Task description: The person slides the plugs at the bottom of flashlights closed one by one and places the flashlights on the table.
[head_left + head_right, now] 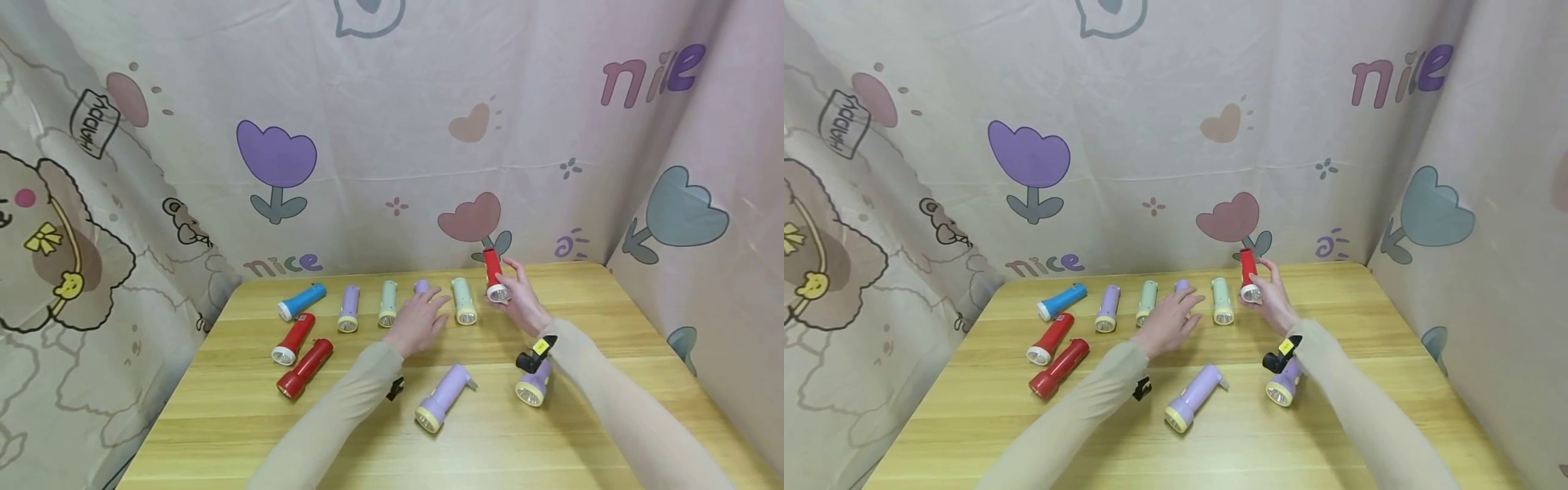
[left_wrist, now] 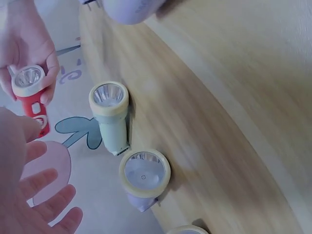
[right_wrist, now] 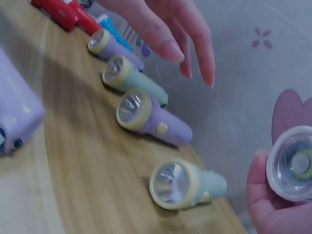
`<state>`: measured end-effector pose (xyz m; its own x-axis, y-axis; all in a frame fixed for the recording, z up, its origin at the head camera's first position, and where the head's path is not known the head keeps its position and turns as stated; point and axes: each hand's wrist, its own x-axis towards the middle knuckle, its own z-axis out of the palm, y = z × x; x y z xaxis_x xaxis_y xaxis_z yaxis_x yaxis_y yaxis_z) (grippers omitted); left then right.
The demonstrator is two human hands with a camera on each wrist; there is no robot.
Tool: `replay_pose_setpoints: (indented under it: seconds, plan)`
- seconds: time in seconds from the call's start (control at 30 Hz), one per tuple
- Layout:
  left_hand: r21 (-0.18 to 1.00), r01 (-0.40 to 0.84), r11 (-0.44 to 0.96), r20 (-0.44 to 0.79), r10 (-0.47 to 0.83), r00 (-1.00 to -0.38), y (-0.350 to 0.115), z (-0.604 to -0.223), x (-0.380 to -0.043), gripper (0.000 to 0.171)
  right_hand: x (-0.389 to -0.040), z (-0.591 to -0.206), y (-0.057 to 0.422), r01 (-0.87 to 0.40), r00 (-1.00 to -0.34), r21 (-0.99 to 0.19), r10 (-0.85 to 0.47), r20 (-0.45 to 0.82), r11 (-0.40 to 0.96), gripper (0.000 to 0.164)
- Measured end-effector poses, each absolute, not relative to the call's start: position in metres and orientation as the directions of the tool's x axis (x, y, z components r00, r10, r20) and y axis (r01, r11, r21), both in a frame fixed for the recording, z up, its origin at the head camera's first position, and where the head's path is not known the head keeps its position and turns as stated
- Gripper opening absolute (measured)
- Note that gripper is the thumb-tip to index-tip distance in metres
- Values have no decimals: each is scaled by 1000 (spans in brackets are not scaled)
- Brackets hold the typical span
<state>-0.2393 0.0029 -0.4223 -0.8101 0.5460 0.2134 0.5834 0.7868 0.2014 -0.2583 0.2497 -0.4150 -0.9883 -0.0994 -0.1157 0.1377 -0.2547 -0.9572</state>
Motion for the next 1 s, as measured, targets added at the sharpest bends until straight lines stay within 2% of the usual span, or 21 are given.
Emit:
replay_pose_setpoints:
  seconds: [0.2, 0.43, 0.53, 0.67, 0.8, 1.0]
  plan:
    - [388, 542, 746, 217, 497, -840, -5, -419, -238, 44, -246, -410, 242, 148, -975, -929, -206, -80, -339, 65]
    - [560, 508, 654, 231, 466, -854, -13, -414, -235, 44, -232, -409, 240, 206, -908, -885, -420, -14, -416, 27]
    - [656, 468, 592, 216, 447, -868, -15, -414, -235, 44, -226, -409, 238, 213, -887, -873, -461, 15, -439, 28]
    - [811, 383, 442, 197, 411, -890, -17, -411, -234, 42, -218, -407, 232, 223, -892, -858, -452, 12, -463, 29]
    - [890, 312, 332, 178, 378, -908, -17, -406, -233, 38, -212, -406, 225, 236, -908, -859, -417, -28, -455, 24]
    - [958, 179, 225, 88, 364, -927, -16, -400, -232, 39, -207, -408, 211, 125, -949, -947, -315, -27, -296, 32]
